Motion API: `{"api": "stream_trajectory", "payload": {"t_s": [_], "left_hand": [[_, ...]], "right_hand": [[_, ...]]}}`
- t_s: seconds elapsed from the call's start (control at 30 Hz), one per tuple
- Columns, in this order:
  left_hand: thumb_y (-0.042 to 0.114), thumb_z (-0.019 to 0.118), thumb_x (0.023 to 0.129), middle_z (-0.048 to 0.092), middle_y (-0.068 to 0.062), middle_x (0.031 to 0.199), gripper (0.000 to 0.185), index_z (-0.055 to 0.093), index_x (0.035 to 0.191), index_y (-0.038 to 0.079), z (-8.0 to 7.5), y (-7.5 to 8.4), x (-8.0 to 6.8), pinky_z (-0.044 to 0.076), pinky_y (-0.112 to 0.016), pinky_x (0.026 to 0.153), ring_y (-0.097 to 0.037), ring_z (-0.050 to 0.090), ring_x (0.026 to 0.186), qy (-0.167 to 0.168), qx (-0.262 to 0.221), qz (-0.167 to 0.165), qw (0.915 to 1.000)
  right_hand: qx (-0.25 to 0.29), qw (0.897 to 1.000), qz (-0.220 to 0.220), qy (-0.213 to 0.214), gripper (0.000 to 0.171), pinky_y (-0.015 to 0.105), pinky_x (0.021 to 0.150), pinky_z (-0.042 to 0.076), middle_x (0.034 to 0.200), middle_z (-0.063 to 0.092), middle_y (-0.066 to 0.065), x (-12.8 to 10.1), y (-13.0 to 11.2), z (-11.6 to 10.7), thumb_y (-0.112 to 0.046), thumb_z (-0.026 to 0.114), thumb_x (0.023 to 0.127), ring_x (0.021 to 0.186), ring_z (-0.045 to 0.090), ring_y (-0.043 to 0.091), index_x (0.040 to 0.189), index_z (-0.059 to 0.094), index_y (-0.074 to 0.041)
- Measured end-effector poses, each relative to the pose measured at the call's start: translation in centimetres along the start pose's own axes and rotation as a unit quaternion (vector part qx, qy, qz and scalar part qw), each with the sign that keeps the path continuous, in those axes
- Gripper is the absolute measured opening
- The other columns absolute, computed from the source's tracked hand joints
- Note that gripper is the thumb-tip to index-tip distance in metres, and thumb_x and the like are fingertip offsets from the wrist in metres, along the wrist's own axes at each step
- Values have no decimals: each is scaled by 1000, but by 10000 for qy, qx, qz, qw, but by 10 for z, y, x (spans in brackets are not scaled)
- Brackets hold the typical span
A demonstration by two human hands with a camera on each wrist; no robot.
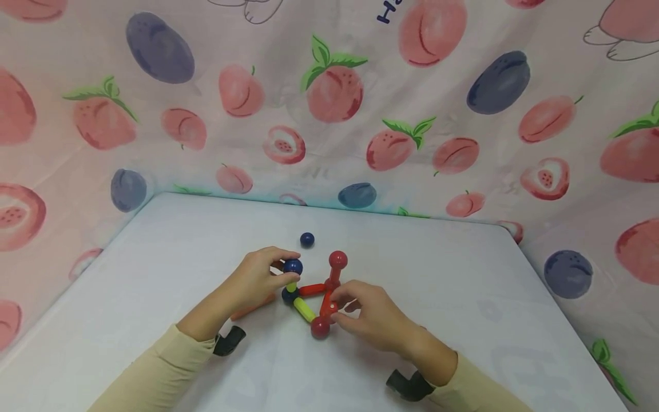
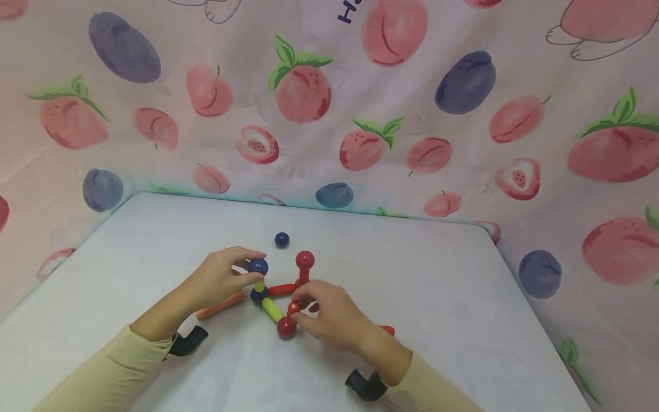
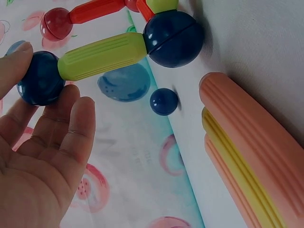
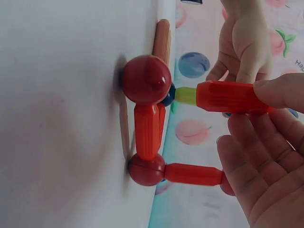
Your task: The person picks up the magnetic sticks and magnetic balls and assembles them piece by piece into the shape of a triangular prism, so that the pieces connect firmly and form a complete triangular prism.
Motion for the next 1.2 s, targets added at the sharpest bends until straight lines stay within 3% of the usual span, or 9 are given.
{"api": "stream_trajectory", "payload": {"t_s": [0.3, 0.9, 1.1, 1.2], "left_hand": [[21, 77, 90, 66, -5, 120, 43, 66, 130, 10, 0, 1, 0, 56, -32, 80, -23, 63, 104, 11, -15, 37, 10000], [20, 77, 90, 66, -4, 120, 42, 67, 130, 10, 0, 0, 0, 56, -32, 79, -23, 64, 104, 27, 25, 37, 10000], [19, 78, 89, 66, -2, 119, 46, 63, 132, 12, -1, -2, 1, 56, -34, 82, -21, 63, 104, -202, 129, 118, 9996], [16, 78, 89, 66, -3, 117, 50, 59, 136, 14, 0, -5, 2, 55, -38, 87, -22, 63, 107, -425, 68, 6, 9991]], "right_hand": [[87, 9998, 84, -146, 23, 38, 84, 57, 99, 64, -10, 3, 0, 10, -11, 76, 89, 96, 64, 14, 110, 68, -10], [85, 9998, 141, -125, 24, 32, 83, 55, 99, 65, -11, 5, 2, 18, -14, 77, 89, 95, 63, 10, 109, 68, -8], [102, 9995, 261, -108, 28, 35, 83, 55, 99, 66, -10, 5, 4, 20, -18, 79, 88, 95, 63, 12, 111, 68, -7], [76, 9995, 293, -108, 28, 35, 83, 55, 99, 66, -10, 5, 5, 21, -19, 79, 88, 96, 63, 12, 111, 68, -7]]}}
Point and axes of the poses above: each hand's wrist, its own x-axis towards the middle knuckle, its own z-axis out of the palm, y = z × x, the point moved 4 cm from there along x, towards the middle knuckle
